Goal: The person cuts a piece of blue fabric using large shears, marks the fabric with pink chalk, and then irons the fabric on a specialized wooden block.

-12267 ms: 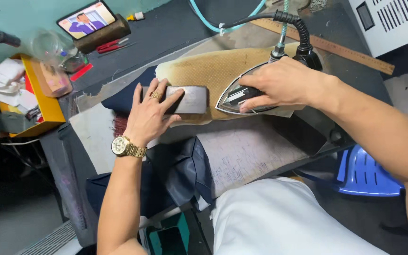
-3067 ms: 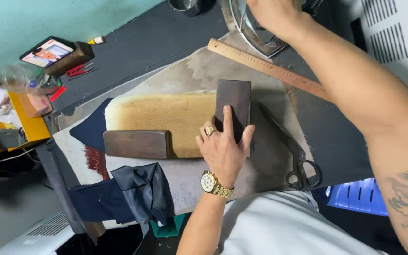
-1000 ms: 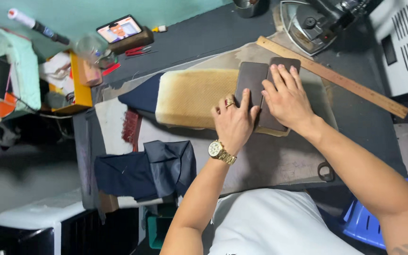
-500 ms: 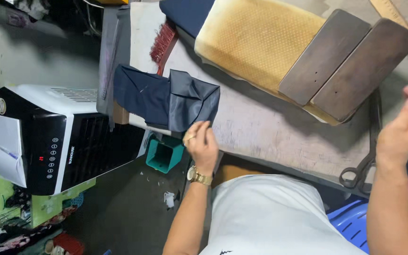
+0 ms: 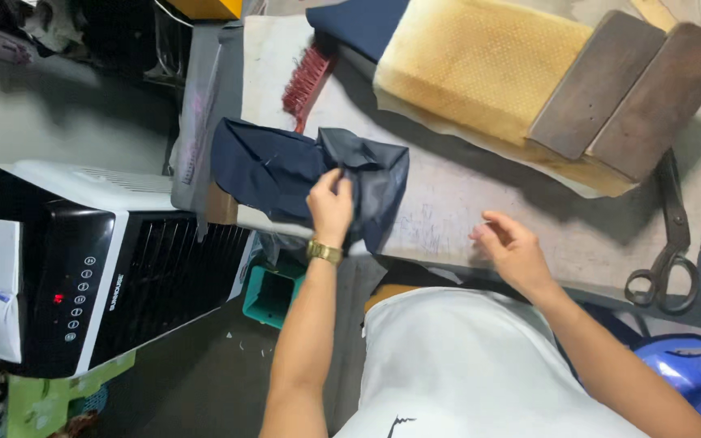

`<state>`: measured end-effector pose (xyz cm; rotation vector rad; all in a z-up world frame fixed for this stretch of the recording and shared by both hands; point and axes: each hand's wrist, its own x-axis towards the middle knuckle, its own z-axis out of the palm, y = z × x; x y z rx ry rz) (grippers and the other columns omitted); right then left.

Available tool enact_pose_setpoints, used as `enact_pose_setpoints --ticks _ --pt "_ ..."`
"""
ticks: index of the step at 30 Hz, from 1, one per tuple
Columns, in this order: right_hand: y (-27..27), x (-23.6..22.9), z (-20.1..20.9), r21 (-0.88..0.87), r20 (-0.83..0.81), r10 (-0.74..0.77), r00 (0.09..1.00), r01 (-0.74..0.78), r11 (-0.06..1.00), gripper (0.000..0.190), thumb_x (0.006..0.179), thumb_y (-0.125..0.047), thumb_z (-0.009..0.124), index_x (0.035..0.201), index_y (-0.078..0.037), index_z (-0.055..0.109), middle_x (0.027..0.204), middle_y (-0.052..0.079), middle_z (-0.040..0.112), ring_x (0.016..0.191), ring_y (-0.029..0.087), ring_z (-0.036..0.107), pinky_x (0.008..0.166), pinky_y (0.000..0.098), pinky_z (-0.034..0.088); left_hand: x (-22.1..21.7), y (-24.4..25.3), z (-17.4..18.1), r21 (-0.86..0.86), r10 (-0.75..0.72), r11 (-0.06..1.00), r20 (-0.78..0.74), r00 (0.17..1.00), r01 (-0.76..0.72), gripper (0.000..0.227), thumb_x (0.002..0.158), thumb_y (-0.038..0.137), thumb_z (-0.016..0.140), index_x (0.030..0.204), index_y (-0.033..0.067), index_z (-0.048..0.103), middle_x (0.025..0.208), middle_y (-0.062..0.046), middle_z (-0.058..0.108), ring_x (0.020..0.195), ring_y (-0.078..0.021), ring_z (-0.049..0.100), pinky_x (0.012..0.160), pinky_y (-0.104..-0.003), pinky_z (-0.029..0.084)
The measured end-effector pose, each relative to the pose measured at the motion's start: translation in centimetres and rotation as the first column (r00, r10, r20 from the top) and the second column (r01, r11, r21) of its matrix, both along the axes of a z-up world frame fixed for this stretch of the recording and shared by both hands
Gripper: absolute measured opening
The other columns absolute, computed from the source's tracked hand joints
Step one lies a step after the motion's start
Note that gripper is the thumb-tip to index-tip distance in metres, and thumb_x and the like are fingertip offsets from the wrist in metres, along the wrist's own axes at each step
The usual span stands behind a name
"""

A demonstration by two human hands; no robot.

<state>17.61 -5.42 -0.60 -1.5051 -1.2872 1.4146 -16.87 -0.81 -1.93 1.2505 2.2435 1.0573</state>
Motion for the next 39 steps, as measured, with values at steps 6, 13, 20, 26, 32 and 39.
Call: enact_pose_setpoints --ticks 6,13,20,26,32,39 --pt "2.5 -6.2 0.3 -0.166 -0.171 -0.054 0.984 0.025 0.986 0.092 0.094 -0.042 0.076 0.159 0.005 0.03 0.136 0.034 0.059 0.119 0.03 0.06 0.102 0.0448 0.051 8.3 -3.6 9.9 0.273 -0.742 0.67 0.275 0.611 0.691 0.034 0.089 0.02 0.078 0.123 0.0168 0.074 0.113 -0.008 0.078 0.106 -0.0291 0.075 0.096 -0.04 0.058" --pt "0.4 -7.4 0.2 -0.072 -0.161 -0.283 0.946 0.275 0.959 0.052 0.101 -0.016 0.073 0.141 0.009 0.051 0.102 0.023 0.073 0.079 0.021 0.072 0.065 0.0308 0.061 -7.7 0.1 3.9 0.373 -0.142 0.913 -0.091 0.986 0.166 0.016 0.084 0.01 0.079 0.096 0.0207 0.081 0.088 -0.002 0.078 0.082 -0.0233 0.072 0.079 -0.032 0.054" --pt "-1.9 -12.7 4.5 -0.202 0.273 -0.092 0.958 0.15 0.968 0.087 0.078 -0.037 0.089 0.148 -0.001 0.053 0.114 0.019 0.072 0.093 0.022 0.072 0.08 0.0381 0.059 -16.5 1.0 -1.3 -0.209 0.195 0.971 0.397 0.897 -0.119 0.054 0.089 0.033 0.078 0.13 -0.0001 0.066 0.085 -0.016 0.073 0.061 -0.0194 0.067 0.044 -0.029 0.056" --pt "0.0 -14.5 2.5 -0.086 0.49 0.055 0.87 -0.014 0.996 0.071 0.084 -0.023 0.073 0.151 -0.015 0.051 0.107 0.014 0.074 0.102 0.033 0.073 0.087 0.0468 0.058 -16.1 1.3 -5.6 -0.172 0.019 0.981 0.556 0.831 0.092 0.026 0.084 0.017 0.084 0.102 0.0018 0.073 0.065 -0.001 0.062 0.054 -0.0074 0.056 0.042 -0.021 0.046" --pt "3.0 -8.1 10.9 0.515 0.535 -0.308 0.787 -0.016 0.857 0.042 0.084 -0.003 0.075 0.125 -0.004 0.07 0.112 0.017 0.067 0.111 0.036 0.065 0.099 0.0428 0.05 -14.9 1.8 2.2 0.235 -0.124 0.968 0.745 0.655 -0.085 0.011 0.094 0.006 0.075 0.09 0.011 0.067 0.07 0.0 0.062 0.064 -0.0038 0.055 0.057 -0.018 0.048" --pt "0.9 -15.1 10.0 0.238 0.599 0.067 0.798 -0.258 0.936 0.067 0.084 -0.05 0.081 0.121 0.005 0.069 0.088 0.023 0.074 0.088 0.043 0.072 0.08 0.0511 0.057 -13.7 2.5 6.4 0.045 0.043 0.993 0.711 0.702 -0.107 0.016 0.101 0.03 0.069 0.103 0.0147 0.069 0.077 0.004 0.065 0.055 0.0007 0.056 0.042 -0.007 0.045"
